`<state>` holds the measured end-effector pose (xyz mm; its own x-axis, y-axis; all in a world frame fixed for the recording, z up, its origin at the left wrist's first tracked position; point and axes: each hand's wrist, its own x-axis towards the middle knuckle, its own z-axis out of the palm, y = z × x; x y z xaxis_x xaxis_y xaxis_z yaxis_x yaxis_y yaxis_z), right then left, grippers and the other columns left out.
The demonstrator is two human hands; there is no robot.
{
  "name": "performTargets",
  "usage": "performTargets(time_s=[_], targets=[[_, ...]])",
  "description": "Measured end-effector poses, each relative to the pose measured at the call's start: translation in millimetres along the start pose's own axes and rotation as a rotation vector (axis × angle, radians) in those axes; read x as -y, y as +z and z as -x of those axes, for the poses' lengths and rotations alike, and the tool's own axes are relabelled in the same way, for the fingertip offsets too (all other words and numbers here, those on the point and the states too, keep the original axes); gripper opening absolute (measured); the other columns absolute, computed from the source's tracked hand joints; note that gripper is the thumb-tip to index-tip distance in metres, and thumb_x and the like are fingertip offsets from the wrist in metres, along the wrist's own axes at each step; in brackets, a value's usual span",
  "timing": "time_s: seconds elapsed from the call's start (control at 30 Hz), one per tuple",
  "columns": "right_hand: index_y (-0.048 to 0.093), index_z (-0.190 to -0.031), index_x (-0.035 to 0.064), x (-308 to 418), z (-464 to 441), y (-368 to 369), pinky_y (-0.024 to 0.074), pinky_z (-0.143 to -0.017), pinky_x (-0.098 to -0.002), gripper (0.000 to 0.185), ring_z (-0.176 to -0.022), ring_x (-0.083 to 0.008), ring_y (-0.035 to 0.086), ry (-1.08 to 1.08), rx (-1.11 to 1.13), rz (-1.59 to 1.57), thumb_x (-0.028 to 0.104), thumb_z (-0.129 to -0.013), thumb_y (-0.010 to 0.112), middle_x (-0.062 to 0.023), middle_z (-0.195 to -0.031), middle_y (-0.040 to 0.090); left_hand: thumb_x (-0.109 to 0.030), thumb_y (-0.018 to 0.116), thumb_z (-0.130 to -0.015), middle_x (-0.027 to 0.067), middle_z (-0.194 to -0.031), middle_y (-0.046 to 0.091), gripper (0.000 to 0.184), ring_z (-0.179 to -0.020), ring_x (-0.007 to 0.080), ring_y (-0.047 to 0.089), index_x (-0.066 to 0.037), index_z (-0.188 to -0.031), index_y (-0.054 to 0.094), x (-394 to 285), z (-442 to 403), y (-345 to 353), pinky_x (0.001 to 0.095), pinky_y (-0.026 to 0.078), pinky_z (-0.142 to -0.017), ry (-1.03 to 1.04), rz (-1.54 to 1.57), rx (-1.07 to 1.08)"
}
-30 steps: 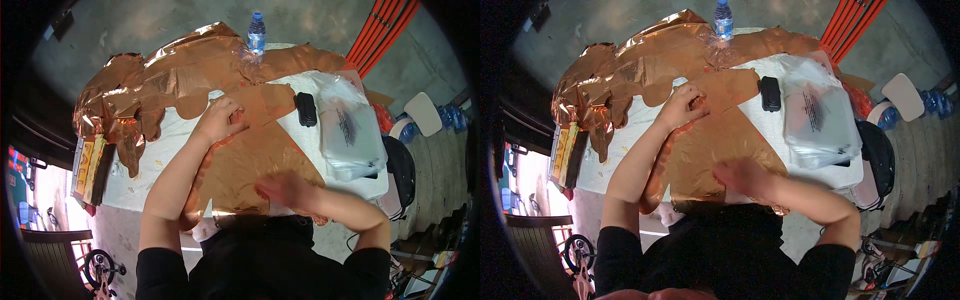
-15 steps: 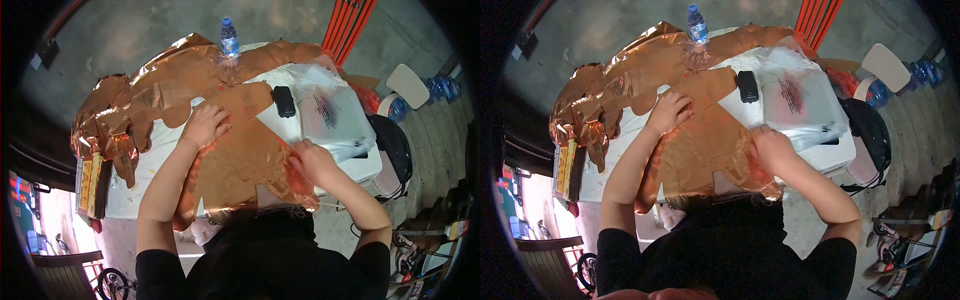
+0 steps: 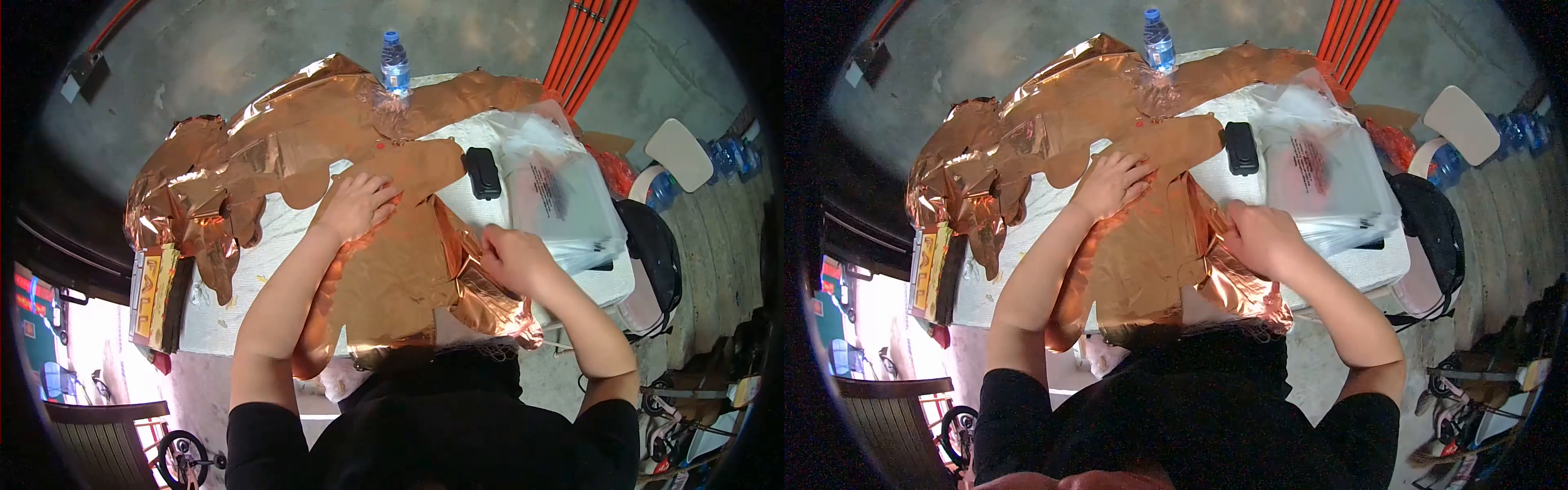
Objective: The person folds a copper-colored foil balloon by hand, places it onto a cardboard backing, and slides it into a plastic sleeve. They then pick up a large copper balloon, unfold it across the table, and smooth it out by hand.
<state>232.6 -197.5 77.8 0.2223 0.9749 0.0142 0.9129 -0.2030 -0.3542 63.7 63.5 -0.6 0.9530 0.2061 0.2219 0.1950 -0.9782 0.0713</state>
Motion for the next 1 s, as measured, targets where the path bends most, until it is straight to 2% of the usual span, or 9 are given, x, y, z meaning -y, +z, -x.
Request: performTargets(time_s=[0.07,0.2,0.33,0.4,0.57,0.67,0.83,0.87,1.0], targets=[[0.052,-0.094,0.0031,-2,-10,-5,0.0411,-0.052,-0.0311,0.016,-0.055,-0.0139,0.050,-0.026,0.097,-0.496,0.005,-0.081,0.061,0.0004,-0.062,0.046,-0.028,0.053,-0.094,0.0057,-0.133,0.049,0.039,-0.119,0.0275,0.044,-0.018,-0.131,0.055,-1,0,0,0.0418,0.036,-0.098,-0.010,0.023,0.013],[0.053,-0.108,0.0033,38,-26,-28,0.0406,-0.054,-0.0277,0.031,-0.061,-0.0091,0.049,0.055,0.356,-0.875,0.005,-0.080,0.067,0.0012,-0.066,0.049,-0.029,0.051,-0.094,0.0060,-0.136,0.048,0.040,-0.122,0.0286,0.042,-0.017,-0.132,0.053,0,-1,1,0.0428,0.036,-0.099,0.003,0.001,0.008],[0.049,-0.114,0.0048,62,-55,39,0.0442,-0.058,-0.0296,0.040,-0.064,-0.0112,0.054,-0.700,0.061,-0.733,0.010,-0.079,0.067,-0.0012,-0.072,0.057,-0.029,0.050,-0.095,0.0063,-0.135,0.048,0.039,-0.123,0.0288,0.041,-0.016,-0.131,0.054,1,-2,0,0.0433,0.035,-0.100,0.003,0.020,0.015],[0.050,-0.114,0.0047,98,-46,23,0.0453,-0.061,-0.0301,0.040,-0.071,-0.0108,0.057,-0.375,0.543,-0.683,0.012,-0.079,0.067,-0.0044,-0.081,0.061,-0.029,0.050,-0.094,0.0068,-0.134,0.047,0.038,-0.122,0.0293,0.040,-0.014,-0.129,0.055,0,-1,-2,0.0431,0.034,-0.101,-0.020,-0.021,0.059],[0.053,-0.113,0.0051,102,-43,35,0.0474,-0.065,-0.0300,0.031,-0.074,-0.0144,0.060,-0.577,0.521,-0.850,0.011,-0.084,0.063,-0.0089,-0.083,0.061,-0.028,0.051,-0.093,0.0072,-0.132,0.047,0.038,-0.121,0.0303,0.041,-0.012,-0.128,0.056,-6,-3,-12,0.0428,0.034,-0.101,-0.047,-0.015,0.145],[0.059,-0.110,0.0069,51,-63,43,0.0485,-0.068,-0.0286,0.022,-0.072,-0.0183,0.059,-0.251,0.308,-1.211,0.016,-0.089,0.060,-0.0114,-0.084,0.060,-0.028,0.051,-0.093,0.0072,-0.132,0.048,0.038,-0.120,0.0309,0.041,-0.012,-0.127,0.057,-6,-1,-14,0.0427,0.034,-0.101,-0.043,0.062,0.083],[0.054,-0.118,-0.0019,-23,-103,98,0.0377,-0.103,-0.0484,0.032,-0.122,-0.0313,0.049,-0.197,-0.316,0.041,0.014,-0.090,0.056,-0.0185,-0.126,0.053,-0.028,0.052,-0.094,0.0073,-0.134,0.048,0.038,-0.121,0.0315,0.041,-0.012,-0.128,0.056,3,-2,0,0.0426,0.033,-0.103,0.000,0.068,0.000],[0.047,-0.129,-0.0013,-26,-111,105,0.0244,-0.111,-0.0530,0.044,-0.136,-0.0375,0.031,-0.177,-0.261,-0.021,0.016,-0.090,0.054,-0.0221,-0.141,0.040,-0.028,0.052,-0.093,0.0073,-0.136,0.048,0.039,-0.121,0.0314,0.041,-0.012,-0.129,0.055,4,-3,2,0.0430,0.033,-0.103,0.007,0.060,-0.002],[0.041,-0.136,0.0015,-18,-152,124,0.0259,-0.111,-0.0525,0.054,-0.133,-0.0361,0.037,-0.095,-0.376,0.011,0.023,-0.089,0.056,-0.0212,-0.139,0.044,-0.028,0.053,-0.093,0.0076,-0.140,0.045,0.042,-0.122,0.0309,0.041,-0.013,-0.132,0.053,3,-1,2,0.0442,0.032,-0.104,0.008,0.023,0.004]])
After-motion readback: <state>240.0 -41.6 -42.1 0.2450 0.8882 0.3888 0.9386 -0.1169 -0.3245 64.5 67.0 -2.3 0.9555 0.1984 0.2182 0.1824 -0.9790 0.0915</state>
